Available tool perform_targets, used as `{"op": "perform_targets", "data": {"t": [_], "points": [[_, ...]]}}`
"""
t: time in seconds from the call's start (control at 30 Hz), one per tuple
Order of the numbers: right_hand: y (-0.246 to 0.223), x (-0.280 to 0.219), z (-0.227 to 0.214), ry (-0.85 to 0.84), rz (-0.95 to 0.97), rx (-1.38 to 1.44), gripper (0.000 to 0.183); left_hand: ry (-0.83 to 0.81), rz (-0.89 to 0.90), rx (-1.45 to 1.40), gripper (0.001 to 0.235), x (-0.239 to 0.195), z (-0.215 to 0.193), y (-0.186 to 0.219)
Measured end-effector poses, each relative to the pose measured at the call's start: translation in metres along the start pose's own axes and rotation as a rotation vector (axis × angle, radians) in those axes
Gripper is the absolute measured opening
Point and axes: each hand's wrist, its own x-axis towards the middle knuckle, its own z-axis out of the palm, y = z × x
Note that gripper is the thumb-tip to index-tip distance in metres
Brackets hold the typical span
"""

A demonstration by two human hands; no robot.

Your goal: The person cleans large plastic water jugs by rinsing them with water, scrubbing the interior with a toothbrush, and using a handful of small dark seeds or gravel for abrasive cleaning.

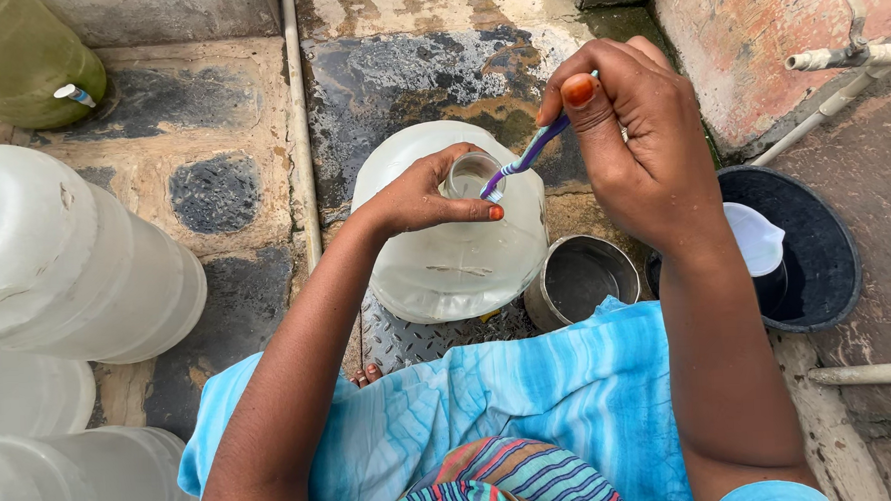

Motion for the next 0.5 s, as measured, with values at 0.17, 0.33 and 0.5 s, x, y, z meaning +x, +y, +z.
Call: {"op": "perform_targets", "data": {"t": [0.17, 0.33, 0.5], "points": [[0.025, 0.009, 0.05, -0.084, 0.028, -0.037, 0.029, -0.017, -0.003, -0.027, 0.071, -0.001, 0.0, 0.0], [0.048, 0.005, 0.089, -0.142, -0.016, -0.055, 0.019, -0.028, 0.044, 0.007, 0.08, -0.004, 0.001, -0.001], [0.005, 0.001, 0.019, -0.048, -0.055, -0.008, 0.038, -0.038, -0.034, 0.004, 0.073, -0.007, 0.001, 0.004]]}}
